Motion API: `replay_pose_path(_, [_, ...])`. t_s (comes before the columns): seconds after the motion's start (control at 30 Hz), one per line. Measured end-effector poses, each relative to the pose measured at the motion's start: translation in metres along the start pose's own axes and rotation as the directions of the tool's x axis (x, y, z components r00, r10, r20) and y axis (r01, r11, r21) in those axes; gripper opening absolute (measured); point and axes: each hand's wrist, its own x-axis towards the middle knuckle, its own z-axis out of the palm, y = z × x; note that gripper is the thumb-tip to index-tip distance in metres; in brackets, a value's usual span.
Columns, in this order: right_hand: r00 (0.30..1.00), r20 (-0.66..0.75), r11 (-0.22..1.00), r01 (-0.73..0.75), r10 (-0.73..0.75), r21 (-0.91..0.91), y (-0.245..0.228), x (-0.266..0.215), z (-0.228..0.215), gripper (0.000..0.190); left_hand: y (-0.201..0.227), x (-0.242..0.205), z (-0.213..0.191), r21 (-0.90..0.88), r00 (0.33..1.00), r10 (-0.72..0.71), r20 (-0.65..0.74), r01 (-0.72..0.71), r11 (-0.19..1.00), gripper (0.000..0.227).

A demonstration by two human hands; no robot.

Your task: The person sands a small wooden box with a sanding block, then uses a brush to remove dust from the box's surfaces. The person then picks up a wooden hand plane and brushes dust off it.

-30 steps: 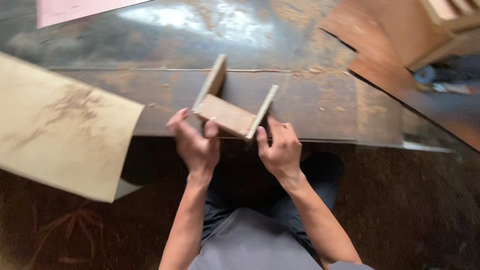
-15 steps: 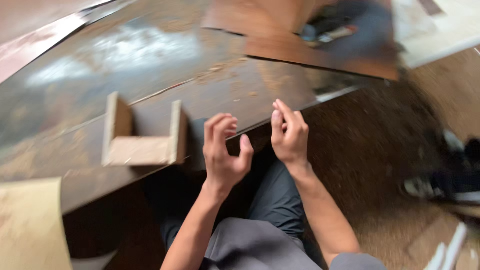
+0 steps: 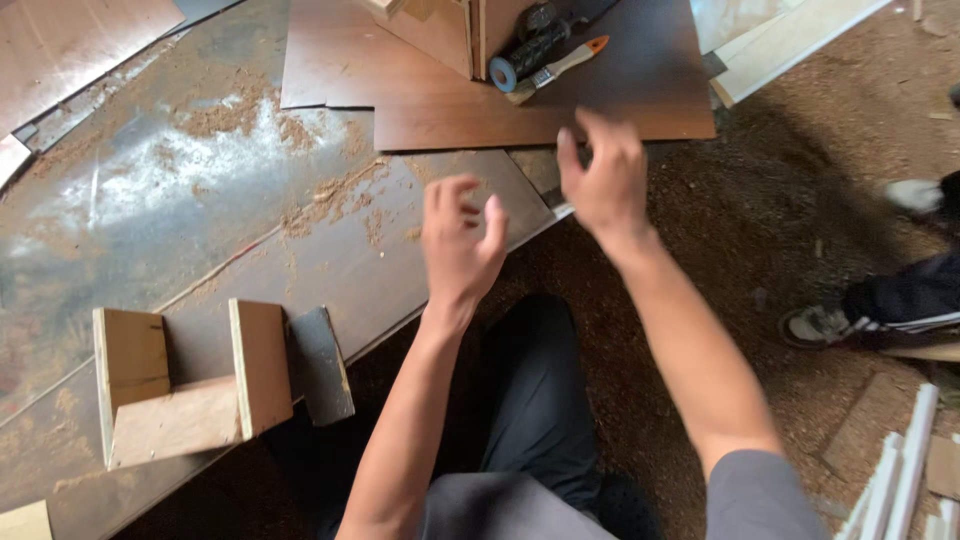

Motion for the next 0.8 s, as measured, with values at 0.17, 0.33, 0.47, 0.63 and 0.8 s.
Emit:
replay_pose_path(0.17, [0.998,0.068,1.000,-0.005,0.005,0.004,0.054,0.048,0.028,0.029,-0.013,0.070,0.065,0.154,0.988,0.153,-0.012,-0.150,0.977,0.026])
replay_pose_path(0.33, [0.987,0.129,0.994,0.105,-0.098,-0.044,0.086,0.071,0.045,0.033,-0.029,0.118,0.113,0.268,0.980,0.171,0.104,-0.194,0.944,0.024])
replay_pose_path(0.47, [0.951,0.280,0.984,0.159,-0.132,-0.076,0.098,0.076,0.053,0.041,-0.041,0.135,0.133,0.460,0.959,0.203,0.199,-0.274,0.845,0.028])
replay_pose_path(0.63, [0.875,0.465,0.964,0.222,-0.132,-0.144,0.105,0.085,0.059,0.056,-0.058,0.144,0.144,0.641,0.958,0.137,0.252,-0.271,0.719,0.024])
replay_pose_path(0.8, [0.829,0.520,0.932,0.330,-0.208,-0.153,0.107,0.085,0.048,0.050,-0.063,0.144,0.149,0.705,0.940,0.185,0.286,-0.337,0.624,0.018])
